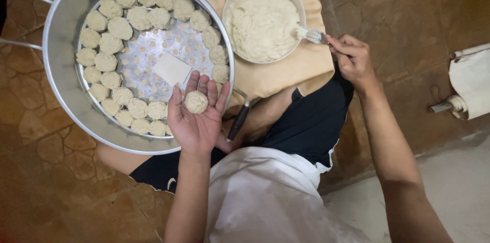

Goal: Portioning dough from a bowl using a fork and placing the pieces onto a large metal tray.

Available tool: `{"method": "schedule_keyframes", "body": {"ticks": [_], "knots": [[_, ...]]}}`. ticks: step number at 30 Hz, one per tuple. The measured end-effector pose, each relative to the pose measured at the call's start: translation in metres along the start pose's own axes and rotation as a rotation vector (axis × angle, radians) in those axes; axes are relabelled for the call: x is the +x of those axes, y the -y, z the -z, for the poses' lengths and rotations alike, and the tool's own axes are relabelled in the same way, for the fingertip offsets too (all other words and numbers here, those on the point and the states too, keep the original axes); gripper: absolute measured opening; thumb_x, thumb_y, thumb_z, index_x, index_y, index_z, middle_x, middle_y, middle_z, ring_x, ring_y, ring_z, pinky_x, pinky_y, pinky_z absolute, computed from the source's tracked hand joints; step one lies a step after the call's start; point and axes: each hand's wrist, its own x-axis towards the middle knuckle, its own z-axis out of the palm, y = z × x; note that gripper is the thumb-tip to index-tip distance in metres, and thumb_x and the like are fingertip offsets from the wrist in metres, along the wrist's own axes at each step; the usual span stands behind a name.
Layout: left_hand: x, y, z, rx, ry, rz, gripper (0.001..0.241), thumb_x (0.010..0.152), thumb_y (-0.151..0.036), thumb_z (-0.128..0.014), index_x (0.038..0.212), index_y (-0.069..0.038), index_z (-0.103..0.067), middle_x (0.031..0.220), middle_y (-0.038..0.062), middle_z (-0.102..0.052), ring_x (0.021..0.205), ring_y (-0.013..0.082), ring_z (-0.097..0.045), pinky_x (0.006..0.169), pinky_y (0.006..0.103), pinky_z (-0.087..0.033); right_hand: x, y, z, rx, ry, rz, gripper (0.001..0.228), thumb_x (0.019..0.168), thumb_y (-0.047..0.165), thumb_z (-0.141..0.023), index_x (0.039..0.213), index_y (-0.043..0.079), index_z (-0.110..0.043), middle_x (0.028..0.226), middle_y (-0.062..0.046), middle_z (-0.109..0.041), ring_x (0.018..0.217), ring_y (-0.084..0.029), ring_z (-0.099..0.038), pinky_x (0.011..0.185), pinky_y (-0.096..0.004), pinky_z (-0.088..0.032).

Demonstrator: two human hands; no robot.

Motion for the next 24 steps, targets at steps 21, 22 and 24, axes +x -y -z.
{"method": "schedule_keyframes", "body": {"ticks": [21, 22, 24], "knots": [[0.001, 0.0, 0.006, -0.003, 0.001, -0.019, 0.049, 0.103, -0.037, -0.052, 0.137, -0.002, -0.058, 0.125, 0.019, -0.071, 0.111, 0.0309, -0.072, 0.125, 0.0665, -0.03, -0.003, 0.021, 0.002, -0.003, -0.035, -0.035, 0.034, 0.095, -0.013, -0.066, 0.125, 0.0, -0.077, 0.077, -0.02, -0.065, 0.057, -0.03, -0.056, 0.056, -0.036, -0.045], [0.001, 0.0, 0.006, -0.004, 0.001, -0.018, 0.049, 0.103, -0.037, -0.052, 0.137, -0.002, -0.058, 0.125, 0.019, -0.071, 0.111, 0.0309, -0.072, 0.125, 0.0665, -0.03, -0.004, 0.023, 0.002, -0.003, -0.035, -0.035, 0.034, 0.095, -0.013, -0.066, 0.125, 0.0, -0.077, 0.077, -0.02, -0.065, 0.057, -0.03, -0.056, 0.056, -0.036, -0.045], [0.002, 0.0, 0.006, -0.007, 0.001, -0.016, 0.049, 0.103, -0.037, -0.053, 0.137, -0.002, -0.059, 0.125, 0.019, -0.071, 0.111, 0.0307, -0.072, 0.125, 0.0663, -0.03, -0.004, 0.026, 0.003, -0.032, -0.038, -0.031, 0.034, 0.096, -0.012, -0.066, 0.126, 0.0, -0.077, 0.078, -0.021, -0.065, 0.058, -0.029, -0.056, 0.056, -0.036, -0.044]]}}
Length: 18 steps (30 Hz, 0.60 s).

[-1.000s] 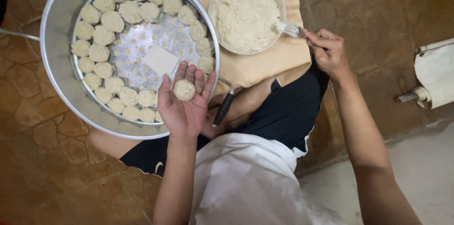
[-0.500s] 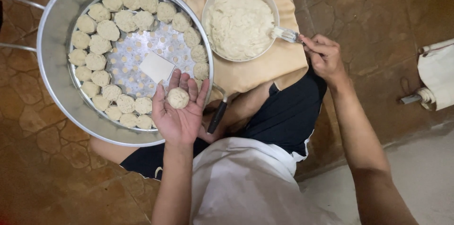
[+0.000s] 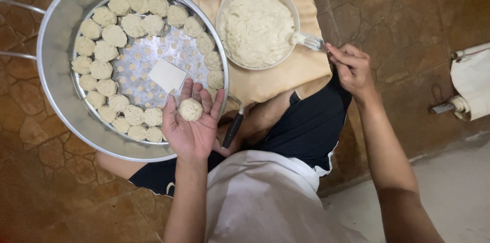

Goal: Portioning dough from a bowl using a fork and placing the pieces onto a large metal tray.

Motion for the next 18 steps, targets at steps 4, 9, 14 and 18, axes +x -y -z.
{"method": "schedule_keyframes", "body": {"ticks": [4, 9, 14, 18], "knots": [[0.0, 0.0, 0.004, -0.009, 0.034, 0.001, 0.05, 0.104, -0.037, -0.05, 0.138, -0.002, -0.057, 0.127, 0.019, -0.071, 0.113, 0.031, -0.072, 0.126, 0.0658, -0.028, 0.0, 0.011, 0.008, -0.031, 0.004, -0.011, 0.034, 0.096, -0.012, -0.068, 0.126, 0.001, -0.077, 0.077, -0.021, -0.064, 0.057, -0.03, -0.055, 0.056, -0.036, -0.044], [0.0, 0.0, 0.006, -0.028, 0.057, 0.016, 0.05, 0.104, -0.038, -0.049, 0.139, -0.002, -0.057, 0.128, 0.02, -0.07, 0.115, 0.0318, -0.071, 0.126, 0.0655, -0.027, 0.004, 0.035, 0.027, -0.118, 0.026, -0.052, 0.036, 0.097, -0.015, -0.066, 0.125, 0.002, -0.079, 0.075, -0.023, -0.061, 0.057, -0.035, -0.054, 0.057, -0.04, -0.044], [0.0, 0.001, 0.003, -0.016, 0.058, 0.032, 0.05, 0.104, -0.039, -0.05, 0.138, -0.003, -0.057, 0.127, 0.018, -0.071, 0.114, 0.0317, -0.072, 0.126, 0.065, -0.028, 0.014, 0.067, 0.044, -0.217, 0.038, -0.071, 0.037, 0.099, -0.013, -0.065, 0.127, 0.005, -0.081, 0.079, -0.02, -0.062, 0.061, -0.035, -0.057, 0.061, -0.037, -0.045], [-0.005, -0.001, -0.009, -0.114, 0.163, 0.094, 0.042, 0.107, -0.032, -0.054, 0.133, 0.001, -0.061, 0.125, 0.02, -0.07, 0.116, 0.0342, -0.069, 0.124, 0.0583, -0.037, 0.022, 0.082, 0.06, -0.484, 0.21, 0.079, 0.061, 0.096, -0.025, -0.056, 0.145, 0.008, -0.07, 0.081, -0.007, -0.048, 0.07, -0.019, -0.041, 0.059, -0.033, -0.035]]}}
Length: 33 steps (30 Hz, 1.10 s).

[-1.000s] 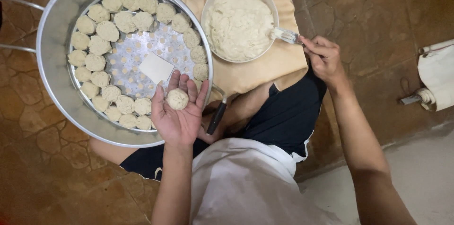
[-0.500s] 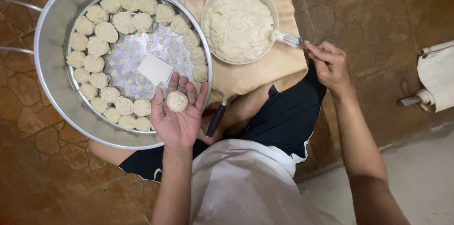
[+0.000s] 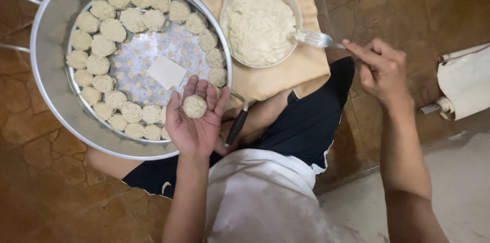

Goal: Portioning dough from a bowl using a fork and placing the pieces onto a large metal tray.

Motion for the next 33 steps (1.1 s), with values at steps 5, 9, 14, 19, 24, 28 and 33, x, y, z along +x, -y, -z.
{"method": "schedule_keyframes", "body": {"ticks": [5, 9, 14, 19, 24, 28, 33], "knots": [[0.0, 0.0, 0.0, -0.022, 0.051, 0.028, 0.042, 0.107, -0.031, -0.055, 0.134, 0.001, -0.06, 0.126, 0.021, -0.07, 0.119, 0.0349, -0.068, 0.125, 0.0571, -0.035, 0.053, 0.055, 0.054, -0.59, 0.08, 0.125, 0.033, 0.11, 0.003, -0.073, 0.133, 0.024, -0.085, 0.083, 0.002, -0.056, 0.065, -0.013, -0.048, 0.052, -0.027, -0.033], [-0.001, 0.001, -0.003, 0.022, 0.037, 0.005, 0.041, 0.106, -0.031, -0.055, 0.133, 0.001, -0.059, 0.124, 0.02, -0.07, 0.117, 0.0343, -0.069, 0.123, 0.0575, -0.037, 0.094, 0.082, 0.083, -0.937, 0.21, 0.24, 0.025, 0.092, 0.004, -0.067, 0.083, 0.02, -0.051, 0.078, 0.003, -0.048, 0.064, -0.016, -0.044, 0.054, -0.03, -0.023], [-0.003, 0.001, -0.012, 0.07, -0.035, -0.029, 0.042, 0.101, -0.031, -0.06, 0.127, 0.002, -0.061, 0.117, 0.02, -0.07, 0.108, 0.0343, -0.07, 0.117, 0.0568, -0.044, 0.15, 0.115, 0.098, -1.2, 0.345, 0.487, 0.016, 0.091, 0.023, -0.066, 0.099, 0.037, -0.064, 0.082, 0.014, -0.057, 0.077, -0.007, -0.062, 0.055, -0.024, -0.036], [-0.006, -0.002, -0.004, 0.033, 0.144, -0.009, 0.043, 0.106, -0.031, -0.056, 0.135, 0.002, -0.058, 0.126, 0.021, -0.065, 0.117, 0.0362, -0.067, 0.124, 0.0571, -0.036, 0.174, 0.147, 0.095, -1.289, 0.45, 0.598, 0.016, 0.091, 0.028, -0.072, 0.096, 0.041, -0.065, 0.088, 0.016, -0.062, 0.085, -0.005, -0.063, 0.054, -0.022, -0.036], [-0.009, -0.004, -0.012, 0.123, 0.111, 0.004, 0.042, 0.104, -0.033, -0.058, 0.131, -0.001, -0.061, 0.124, 0.018, -0.067, 0.115, 0.0356, -0.066, 0.12, 0.0564, -0.039, 0.179, 0.169, 0.093, -1.339, 0.581, 0.565, 0.016, 0.095, 0.022, -0.069, 0.088, 0.036, -0.065, 0.084, 0.015, -0.061, 0.088, -0.005, -0.062, 0.055, -0.022, -0.041], [-0.008, -0.004, -0.013, 0.137, 0.127, 0.009, 0.041, 0.104, -0.034, -0.059, 0.131, -0.003, -0.06, 0.124, 0.018, -0.066, 0.115, 0.0336, -0.067, 0.121, 0.0547, -0.039, 0.177, 0.168, 0.089, -1.331, 0.546, 0.6, 0.019, 0.099, 0.023, -0.069, 0.086, 0.034, -0.062, 0.081, 0.014, -0.058, 0.088, -0.007, -0.061, 0.057, -0.022, -0.039], [-0.008, -0.003, -0.012, 0.135, 0.139, 0.007, 0.041, 0.105, -0.033, -0.057, 0.132, -0.002, -0.06, 0.124, 0.019, -0.067, 0.114, 0.034, -0.068, 0.12, 0.0546, -0.04, 0.175, 0.158, 0.097, -1.342, 0.47, 0.579, 0.014, 0.096, 0.03, -0.072, 0.096, 0.042, -0.066, 0.087, 0.019, -0.062, 0.092, -0.003, -0.066, 0.054, -0.02, -0.038]]}}
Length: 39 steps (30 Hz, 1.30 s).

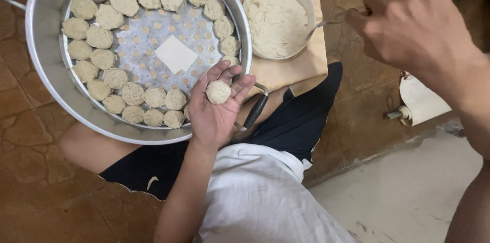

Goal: Portioning dough from a bowl using a fork and placing the pieces onto a large metal tray.

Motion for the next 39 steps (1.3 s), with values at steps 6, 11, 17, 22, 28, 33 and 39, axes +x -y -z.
{"method": "schedule_keyframes", "body": {"ticks": [6, 11, 17, 22, 28, 33, 39], "knots": [[0.0, 0.0, -0.003, -0.021, -0.01, 0.002, 0.041, 0.104, -0.032, -0.061, 0.131, -0.001, -0.06, 0.123, 0.02, -0.066, 0.112, 0.0334, -0.068, 0.121, 0.0543, -0.039, 0.007, 0.016, -0.002, 0.097, -0.068, 0.022, 0.016, 0.096, 0.021, -0.068, 0.087, 0.033, -0.064, 0.089, 0.012, -0.064, 0.089, -0.009, -0.062, 0.063, -0.022, -0.045], [0.001, 0.002, 0.001, -0.035, -0.003, 0.003, 0.041, 0.104, -0.031, -0.059, 0.131, 0.0, -0.06, 0.123, 0.02, -0.065, 0.113, 0.0347, -0.068, 0.122, 0.0544, -0.039, 0.011, 0.024, 0.01, 0.031, 0.02, 0.051, 0.014, 0.106, 0.025, -0.058, 0.095, 0.028, -0.067, 0.093, 0.013, -0.068, 0.086, -0.006, -0.062, 0.06, -0.02, -0.045], [0.001, 0.002, 0.003, -0.025, 0.0, -0.003, 0.041, 0.105, -0.031, -0.059, 0.131, 0.0, -0.06, 0.124, 0.02, -0.066, 0.112, 0.0343, -0.068, 0.122, 0.0552, -0.038, 0.007, 0.043, 0.002, -0.002, -0.034, 0.015, 0.013, 0.1, 0.02, -0.061, 0.091, 0.029, -0.062, 0.092, 0.012, -0.064, 0.086, -0.008, -0.059, 0.062, -0.021, -0.04], [0.001, 0.003, 0.002, -0.029, 0.007, 0.002, 0.041, 0.105, -0.031, -0.058, 0.132, 0.0, -0.059, 0.124, 0.019, -0.066, 0.113, 0.0344, -0.068, 0.123, 0.0551, -0.038, -0.005, 0.052, -0.025, 0.111, -0.159, -0.11, 0.014, 0.091, 0.018, -0.068, 0.093, 0.032, -0.066, 0.094, 0.011, -0.067, 0.093, -0.009, -0.067, 0.061, -0.022, -0.044], [0.0, 0.003, 0.003, -0.039, 0.01, -0.001, 0.04, 0.105, -0.029, -0.058, 0.132, 0.001, -0.059, 0.125, 0.02, -0.065, 0.113, 0.0347, -0.068, 0.122, 0.0544, -0.038, -0.022, 0.05, -0.032, 0.136, -0.206, -0.177, 0.023, 0.087, 0.009, -0.065, 0.095, 0.031, -0.07, 0.082, 0.012, -0.06, 0.08, -0.008, -0.058, 0.053, -0.021, -0.033], [0.0, 0.004, 0.003, -0.021, -0.004, -0.005, 0.042, 0.105, -0.031, -0.057, 0.132, 0.0, -0.059, 0.124, 0.02, -0.065, 0.112, 0.0348, -0.068, 0.121, 0.0549, -0.04, -0.026, 0.038, 0.001, -0.123, -0.112, -0.179, 0.011, 0.106, 0.03, -0.07, 0.109, 0.039, -0.064, 0.093, 0.016, -0.06, 0.088, -0.001, -0.056, 0.068, -0.016, -0.041], [-0.002, 0.003, 0.003, -0.007, 0.018, -0.008, 0.04, 0.105, -0.031, -0.059, 0.132, -0.001, -0.06, 0.124, 0.019, -0.065, 0.113, 0.0339, -0.068, 0.121, 0.0535, -0.04, -0.014, 0.022, -0.005, -0.055, -0.132, -0.112, 0.021, 0.09, 0.024, -0.073, 0.1, 0.041, -0.064, 0.09, 0.017, -0.058, 0.09, -0.005, -0.056, 0.07, -0.021, -0.038]]}}
